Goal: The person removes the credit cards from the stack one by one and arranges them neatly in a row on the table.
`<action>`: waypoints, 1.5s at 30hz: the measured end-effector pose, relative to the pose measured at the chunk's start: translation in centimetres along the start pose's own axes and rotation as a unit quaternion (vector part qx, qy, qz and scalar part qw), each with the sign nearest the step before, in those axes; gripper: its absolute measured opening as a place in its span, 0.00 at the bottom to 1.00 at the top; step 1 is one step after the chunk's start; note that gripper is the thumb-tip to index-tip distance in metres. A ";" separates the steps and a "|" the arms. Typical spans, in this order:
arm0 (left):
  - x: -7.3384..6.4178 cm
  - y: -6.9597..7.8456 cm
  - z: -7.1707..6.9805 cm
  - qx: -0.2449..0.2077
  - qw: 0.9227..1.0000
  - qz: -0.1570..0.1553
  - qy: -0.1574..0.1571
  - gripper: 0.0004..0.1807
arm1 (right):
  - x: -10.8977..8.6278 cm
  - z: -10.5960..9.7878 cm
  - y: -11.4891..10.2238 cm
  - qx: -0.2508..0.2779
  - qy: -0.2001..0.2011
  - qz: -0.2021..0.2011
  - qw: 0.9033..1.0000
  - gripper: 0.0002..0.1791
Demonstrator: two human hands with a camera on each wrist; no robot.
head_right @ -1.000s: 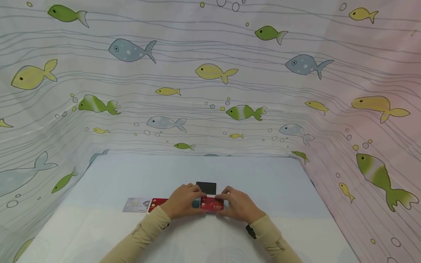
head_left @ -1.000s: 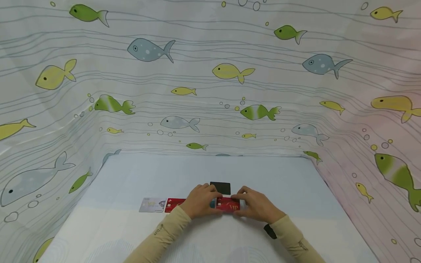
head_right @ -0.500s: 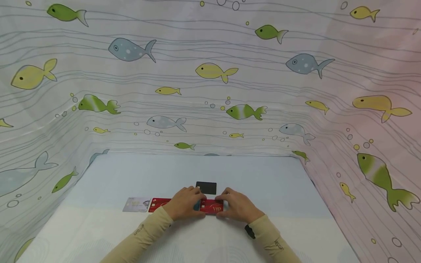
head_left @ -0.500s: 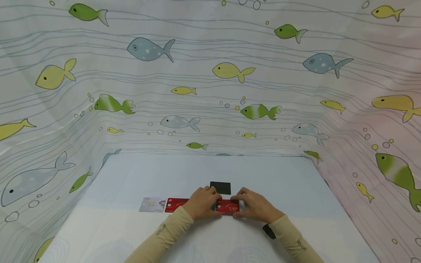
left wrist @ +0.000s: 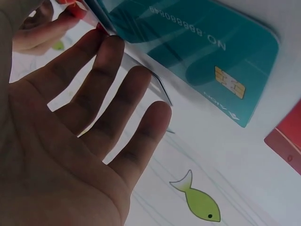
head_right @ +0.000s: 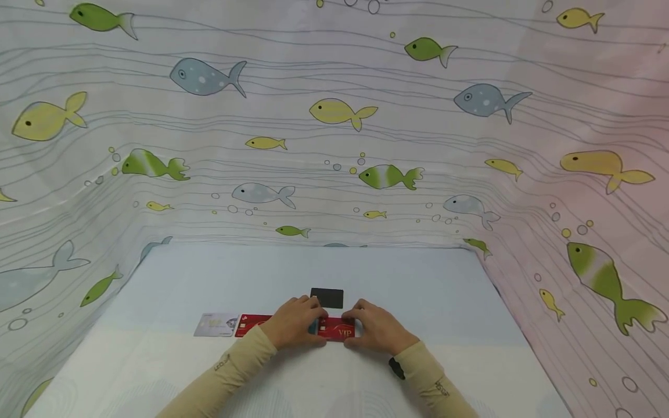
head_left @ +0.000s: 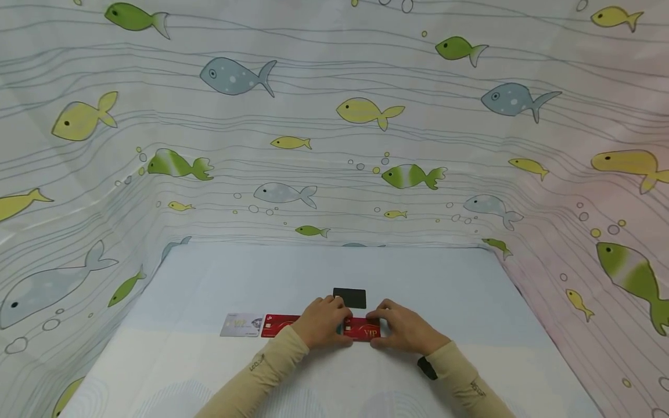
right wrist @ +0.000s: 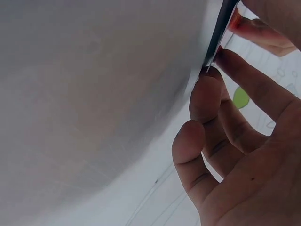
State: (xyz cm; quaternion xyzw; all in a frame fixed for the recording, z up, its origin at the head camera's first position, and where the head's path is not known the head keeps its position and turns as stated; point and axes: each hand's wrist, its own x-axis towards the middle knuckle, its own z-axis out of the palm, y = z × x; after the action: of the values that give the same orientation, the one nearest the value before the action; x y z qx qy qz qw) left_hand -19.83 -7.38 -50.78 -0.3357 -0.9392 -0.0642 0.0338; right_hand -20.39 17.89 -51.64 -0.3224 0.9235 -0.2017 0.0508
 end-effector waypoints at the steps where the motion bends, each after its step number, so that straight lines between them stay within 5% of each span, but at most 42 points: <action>1: 0.0 0.0 0.0 -0.001 1.000 0.000 -0.001 0.29 | 0.0 0.0 0.0 0.000 -0.001 0.000 1.000 0.28; 31: -0.2 0.0 0.0 0.003 1.000 0.006 0.005 0.30 | 0.2 -0.1 -0.1 0.007 -0.010 0.009 1.000 0.28; 45: 0.3 -1.5 -0.2 0.015 1.000 0.009 0.024 0.31 | 0.0 -0.1 0.3 0.001 0.027 -0.015 1.000 0.26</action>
State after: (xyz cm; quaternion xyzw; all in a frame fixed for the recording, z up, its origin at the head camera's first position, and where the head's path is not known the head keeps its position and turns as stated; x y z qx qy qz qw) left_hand -21.04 -8.35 -50.64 -0.3417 -0.9360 -0.0575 0.0617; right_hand -20.54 18.13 -51.63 -0.3311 0.9193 -0.2115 0.0233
